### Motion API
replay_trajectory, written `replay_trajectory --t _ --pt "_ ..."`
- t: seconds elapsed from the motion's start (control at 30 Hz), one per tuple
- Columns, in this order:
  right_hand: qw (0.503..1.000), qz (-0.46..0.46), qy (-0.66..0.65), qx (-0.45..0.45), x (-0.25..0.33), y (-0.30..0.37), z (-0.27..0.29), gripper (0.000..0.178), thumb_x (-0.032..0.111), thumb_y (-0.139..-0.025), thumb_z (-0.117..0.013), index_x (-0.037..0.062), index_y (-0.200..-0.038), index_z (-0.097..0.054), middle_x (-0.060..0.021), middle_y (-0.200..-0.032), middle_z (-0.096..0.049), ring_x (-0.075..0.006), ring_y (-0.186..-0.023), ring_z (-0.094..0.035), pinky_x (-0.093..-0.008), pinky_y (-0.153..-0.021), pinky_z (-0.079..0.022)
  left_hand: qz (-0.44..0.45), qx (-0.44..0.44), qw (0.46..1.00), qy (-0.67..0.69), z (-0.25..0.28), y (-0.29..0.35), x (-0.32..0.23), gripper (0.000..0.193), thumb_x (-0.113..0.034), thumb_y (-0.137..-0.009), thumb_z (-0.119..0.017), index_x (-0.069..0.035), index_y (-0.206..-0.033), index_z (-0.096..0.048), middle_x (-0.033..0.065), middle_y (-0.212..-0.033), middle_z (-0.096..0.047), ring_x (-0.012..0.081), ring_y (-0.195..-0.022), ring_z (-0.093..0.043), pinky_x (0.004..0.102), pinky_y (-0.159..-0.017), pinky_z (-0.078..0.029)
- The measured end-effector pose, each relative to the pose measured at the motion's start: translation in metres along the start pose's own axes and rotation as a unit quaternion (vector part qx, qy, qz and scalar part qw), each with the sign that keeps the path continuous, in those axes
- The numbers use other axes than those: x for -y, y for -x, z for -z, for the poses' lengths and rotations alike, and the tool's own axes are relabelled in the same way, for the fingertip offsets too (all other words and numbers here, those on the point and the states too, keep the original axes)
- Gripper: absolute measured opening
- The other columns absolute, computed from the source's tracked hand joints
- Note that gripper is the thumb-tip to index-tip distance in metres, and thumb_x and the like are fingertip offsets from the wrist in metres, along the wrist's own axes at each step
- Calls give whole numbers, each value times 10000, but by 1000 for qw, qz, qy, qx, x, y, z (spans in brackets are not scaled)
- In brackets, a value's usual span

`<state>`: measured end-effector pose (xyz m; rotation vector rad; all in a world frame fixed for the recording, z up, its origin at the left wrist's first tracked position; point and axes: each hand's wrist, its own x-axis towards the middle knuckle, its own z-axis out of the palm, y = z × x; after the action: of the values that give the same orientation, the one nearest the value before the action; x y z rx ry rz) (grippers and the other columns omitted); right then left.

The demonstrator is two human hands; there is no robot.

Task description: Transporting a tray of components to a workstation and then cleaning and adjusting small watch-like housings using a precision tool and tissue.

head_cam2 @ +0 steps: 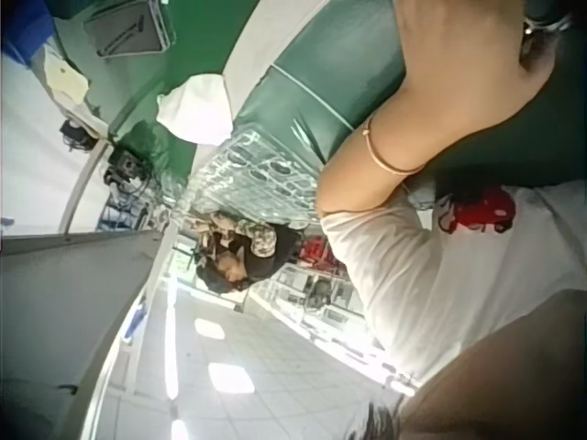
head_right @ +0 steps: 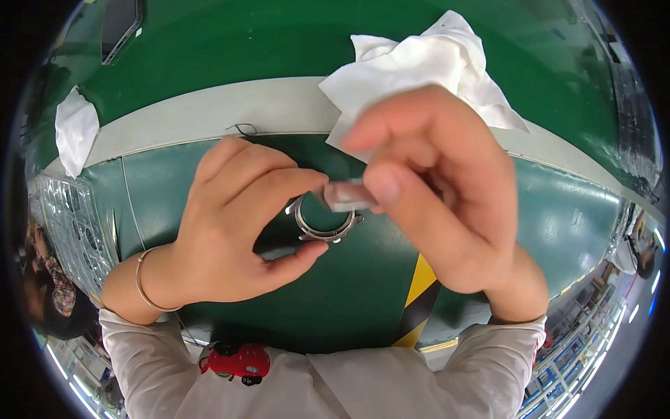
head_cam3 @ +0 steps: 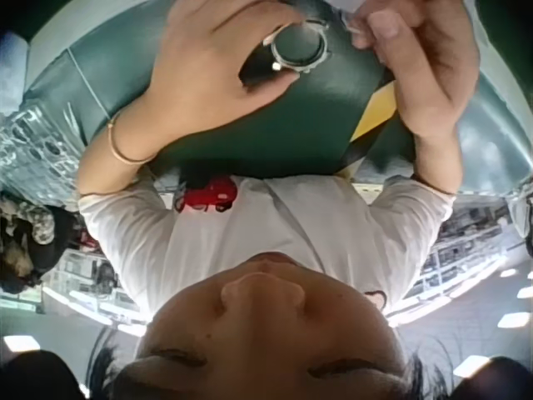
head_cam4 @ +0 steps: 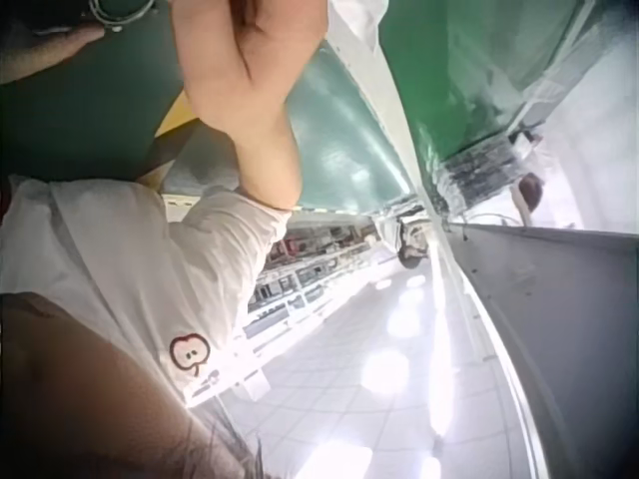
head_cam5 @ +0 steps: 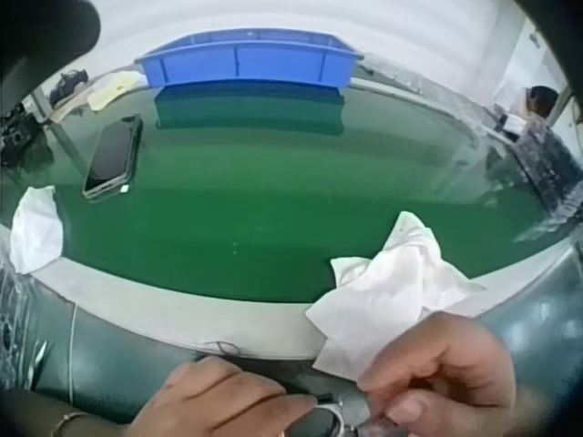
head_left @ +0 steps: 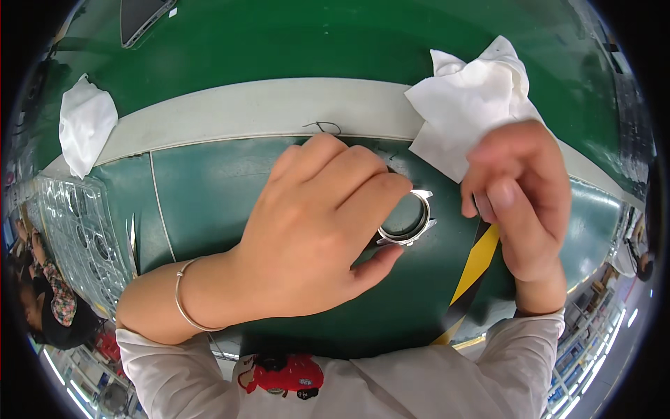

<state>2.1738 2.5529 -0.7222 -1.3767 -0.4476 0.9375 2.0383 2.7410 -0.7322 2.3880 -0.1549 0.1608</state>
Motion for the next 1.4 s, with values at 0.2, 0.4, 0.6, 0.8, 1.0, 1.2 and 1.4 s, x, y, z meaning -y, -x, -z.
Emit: replay_trajectory --t 0.2,0.4,0.6,0.8,1.0,1.2,1.4 --pt "905 238 344 82 -20 -11 18 241 108 -833 -703 -16 -1040 -706 -118 -973 -550 -171 -810 -529 -275 -649 -420 12 13 1000 0 -5 -8 6 556 -199 -578 -891 -45 -1079 -705 85 -957 -619 276 -828 -545 372 -736 -440" --pt "862 283 395 145 -33 -5 16 276 26 -696 -785 60 -969 -775 -52 -798 -533 -166 -540 -500 -279 -444 -371 7 21 1000 -6 -14 -11 11 523 -182 -553 -884 -45 -1036 -739 70 -932 -618 253 -818 -539 364 -720 -433" --pt "846 275 430 155 -43 -4 16 277 36 -670 -803 65 -943 -776 -49 -806 -533 -145 -536 -498 -271 -419 -350 6 9 1000 -4 -22 -9 16 513 -162 -525 -875 -44 -1007 -749 58 -897 -611 243 -800 -533 357 -691 -428" --pt "848 286 419 154 -51 -7 16 278 47 -654 -813 38 -928 -768 -48 -804 -527 -148 -530 -490 -272 -414 -344 8 14 1000 -2 -23 -9 19 510 -161 -517 -870 -39 -998 -750 54 -881 -614 240 -790 -527 354 -677 -423" --pt "841 298 426 150 -52 -8 14 275 35 -641 -814 24 -912 -768 -49 -802 -520 -144 -533 -492 -274 -412 -344 8 11 1000 2 -24 -9 20 514 -146 -504 -859 -38 -994 -749 55 -883 -624 237 -785 -527 352 -673 -421" --pt "849 288 425 125 -52 -6 11 273 34 -646 -816 32 -917 -776 -48 -798 -519 -138 -531 -488 -274 -410 -344 9 9 1000 0 -25 -9 19 505 -133 -500 -853 -32 -983 -746 56 -871 -630 238 -783 -529 351 -672 -421" --pt "847 273 425 163 -48 -7 15 255 42 -652 -815 45 -904 -778 -45 -781 -511 -136 -528 -479 -269 -409 -334 9 8 1000 2 -24 -9 18 500 -138 -505 -859 -31 -980 -746 63 -878 -631 242 -785 -530 351 -673 -421"
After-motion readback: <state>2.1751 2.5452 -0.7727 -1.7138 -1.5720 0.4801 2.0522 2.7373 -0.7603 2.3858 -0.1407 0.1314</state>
